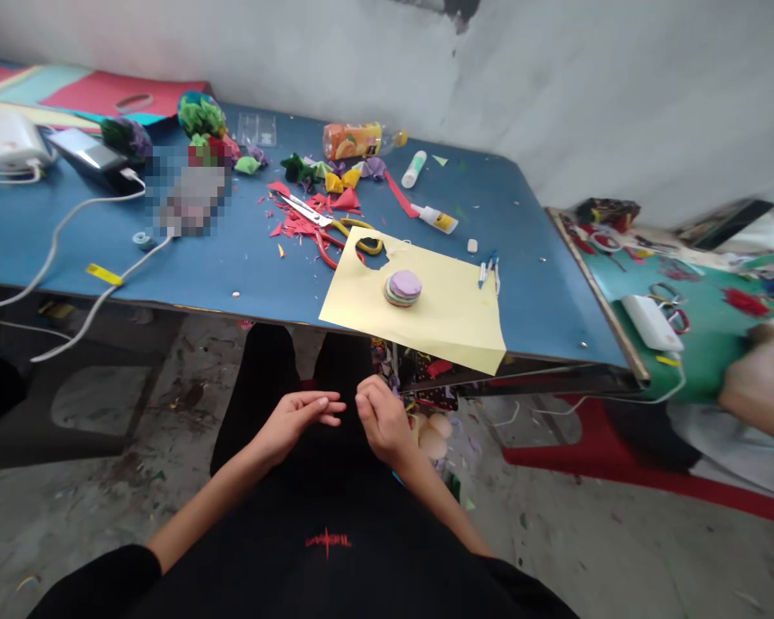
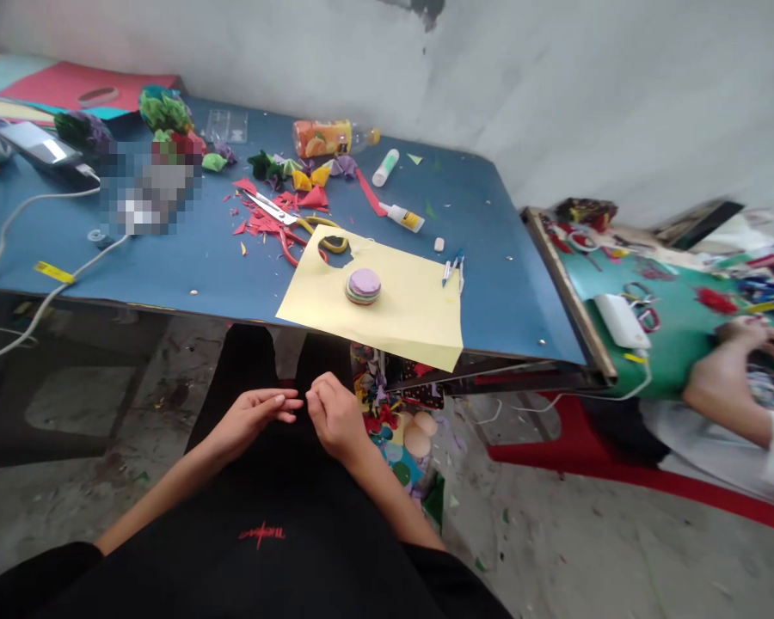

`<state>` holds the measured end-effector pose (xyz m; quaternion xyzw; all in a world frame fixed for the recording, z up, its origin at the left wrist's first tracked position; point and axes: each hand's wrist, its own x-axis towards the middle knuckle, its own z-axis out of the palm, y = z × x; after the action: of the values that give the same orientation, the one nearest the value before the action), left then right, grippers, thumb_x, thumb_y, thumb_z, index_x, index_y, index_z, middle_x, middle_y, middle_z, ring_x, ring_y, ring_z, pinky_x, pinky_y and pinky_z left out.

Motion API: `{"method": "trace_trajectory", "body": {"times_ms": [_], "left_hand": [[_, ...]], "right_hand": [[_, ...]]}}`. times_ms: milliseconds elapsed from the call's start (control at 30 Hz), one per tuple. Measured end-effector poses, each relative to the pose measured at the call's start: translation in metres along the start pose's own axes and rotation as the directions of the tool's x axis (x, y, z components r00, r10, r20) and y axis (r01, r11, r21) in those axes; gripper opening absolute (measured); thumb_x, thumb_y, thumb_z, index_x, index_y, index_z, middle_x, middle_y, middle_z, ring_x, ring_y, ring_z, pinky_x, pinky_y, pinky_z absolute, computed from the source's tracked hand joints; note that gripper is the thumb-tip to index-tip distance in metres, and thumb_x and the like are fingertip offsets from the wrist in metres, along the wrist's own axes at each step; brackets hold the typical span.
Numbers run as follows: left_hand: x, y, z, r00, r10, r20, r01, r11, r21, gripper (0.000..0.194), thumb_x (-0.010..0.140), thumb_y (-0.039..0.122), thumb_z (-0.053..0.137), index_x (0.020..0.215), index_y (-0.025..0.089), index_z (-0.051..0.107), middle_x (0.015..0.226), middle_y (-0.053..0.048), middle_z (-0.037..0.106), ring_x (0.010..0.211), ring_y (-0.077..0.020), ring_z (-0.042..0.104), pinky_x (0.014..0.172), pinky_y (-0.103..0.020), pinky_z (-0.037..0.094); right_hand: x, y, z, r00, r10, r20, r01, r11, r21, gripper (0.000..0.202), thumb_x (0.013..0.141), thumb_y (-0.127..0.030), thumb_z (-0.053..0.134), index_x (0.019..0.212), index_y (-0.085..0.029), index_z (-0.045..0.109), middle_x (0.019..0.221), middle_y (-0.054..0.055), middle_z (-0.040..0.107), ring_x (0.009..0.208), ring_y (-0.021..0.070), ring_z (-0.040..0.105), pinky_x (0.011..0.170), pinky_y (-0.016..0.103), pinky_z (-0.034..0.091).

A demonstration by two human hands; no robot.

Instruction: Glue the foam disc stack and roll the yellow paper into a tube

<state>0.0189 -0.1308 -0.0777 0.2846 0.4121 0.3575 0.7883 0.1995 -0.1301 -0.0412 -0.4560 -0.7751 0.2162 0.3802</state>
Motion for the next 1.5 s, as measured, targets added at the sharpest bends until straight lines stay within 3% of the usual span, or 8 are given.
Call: {"method": "trace_trajectory", "body": {"times_ms": [200, 500, 867, 1000, 1167, 1267, 1367, 1500], "left_hand": [[0.003, -0.012, -0.012, 0.992, 0.051, -0.115, -0.048, 0.998, 0.032, 0.033, 0.068, 0.040, 0.081, 0.084, 0.013, 0.076, 0.078, -0.008, 0.075, 0.060, -0.0122, 0.065, 0.064, -0.020, 0.050], [0.008, -0.015, -0.015, 0.985, 0.072, -0.156, -0.080, 0.996, -0.043, 0.049, 0.073, 0.042, 0.077, 0.110, 0.012, 0.069, 0.106, -0.013, 0.072, 0.099, -0.0225, 0.067, 0.094, -0.033, 0.048], [0.013, -0.024, -0.024, 0.973, 0.115, -0.198, -0.074, 0.976, 0.203, 0.022, 0.065, 0.037, 0.074, 0.066, 0.015, 0.071, 0.067, -0.004, 0.068, 0.066, -0.0161, 0.058, 0.065, -0.024, 0.043], [0.015, -0.029, -0.031, 0.977, 0.106, -0.186, -0.068, 0.978, 0.200, 0.029, 0.068, 0.041, 0.074, 0.056, 0.015, 0.064, 0.057, -0.002, 0.062, 0.058, -0.0131, 0.053, 0.061, -0.022, 0.039], [0.019, -0.036, -0.032, 0.985, 0.083, -0.151, -0.056, 0.983, 0.174, 0.046, 0.081, 0.054, 0.059, 0.058, 0.015, 0.063, 0.057, -0.002, 0.061, 0.057, -0.0133, 0.053, 0.060, -0.023, 0.039], [0.024, -0.042, -0.036, 0.987, 0.083, -0.140, -0.057, 0.982, 0.182, 0.036, 0.082, 0.048, 0.057, 0.090, 0.014, 0.068, 0.085, -0.007, 0.071, 0.071, -0.0175, 0.063, 0.071, -0.027, 0.047], [0.035, -0.053, -0.056, 0.957, 0.227, -0.179, -0.139, 0.904, 0.405, 0.036, 0.084, 0.034, 0.048, 0.110, 0.015, 0.064, 0.115, -0.011, 0.067, 0.097, -0.0218, 0.065, 0.085, -0.033, 0.050], [0.057, -0.070, -0.101, 0.839, 0.526, -0.136, -0.106, 0.404, 0.909, 0.036, 0.087, 0.024, 0.039, 0.112, 0.016, 0.063, 0.126, -0.012, 0.060, 0.121, -0.0238, 0.054, 0.105, -0.040, 0.041]], "right_hand": [[-0.003, 0.000, 0.029, 0.998, -0.018, 0.060, 0.012, 0.995, 0.100, 0.019, 0.093, -0.029, 0.053, 0.081, -0.020, 0.064, 0.081, 0.003, 0.062, 0.074, 0.0117, 0.060, 0.067, 0.023, 0.049], [-0.006, 0.010, 0.037, 0.998, 0.014, 0.062, -0.021, 0.994, 0.110, 0.015, 0.091, -0.026, 0.055, 0.088, -0.019, 0.068, 0.087, 0.005, 0.068, 0.082, 0.0133, 0.064, 0.075, 0.026, 0.053], [-0.011, 0.008, 0.049, 0.979, -0.054, 0.194, 0.047, 0.998, 0.042, 0.020, 0.092, -0.029, 0.052, 0.080, -0.018, 0.063, 0.077, 0.004, 0.068, 0.072, 0.0136, 0.062, 0.070, 0.026, 0.050], [-0.003, 0.007, 0.047, 0.975, -0.082, 0.204, 0.079, 0.997, 0.022, 0.020, 0.095, -0.024, 0.046, 0.094, -0.016, 0.064, 0.085, 0.006, 0.071, 0.077, 0.0128, 0.064, 0.073, 0.025, 0.050], [0.009, 0.006, 0.050, 0.968, -0.160, 0.191, 0.168, 0.985, -0.027, 0.025, 0.093, -0.033, 0.053, 0.076, -0.020, 0.066, 0.067, 0.000, 0.068, 0.060, 0.0111, 0.060, 0.061, 0.025, 0.047], [0.021, 0.004, 0.027, 0.979, -0.172, 0.111, 0.181, 0.980, -0.081, 0.026, 0.094, -0.033, 0.052, 0.076, -0.021, 0.066, 0.070, 0.000, 0.070, 0.063, 0.0119, 0.063, 0.061, 0.025, 0.048], [0.049, 0.005, -0.027, 0.993, -0.101, -0.064, 0.089, 0.981, -0.175, 0.019, 0.094, -0.024, 0.049, 0.089, -0.021, 0.067, 0.084, 0.004, 0.073, 0.077, 0.0146, 0.067, 0.071, 0.029, 0.051], [0.103, 0.021, -0.102, 0.980, 0.057, -0.192, -0.124, 0.925, -0.358, 0.016, 0.089, -0.032, 0.057, 0.087, -0.021, 0.069, 0.079, 0.003, 0.072, 0.067, 0.0148, 0.062, 0.067, 0.031, 0.050]]}}
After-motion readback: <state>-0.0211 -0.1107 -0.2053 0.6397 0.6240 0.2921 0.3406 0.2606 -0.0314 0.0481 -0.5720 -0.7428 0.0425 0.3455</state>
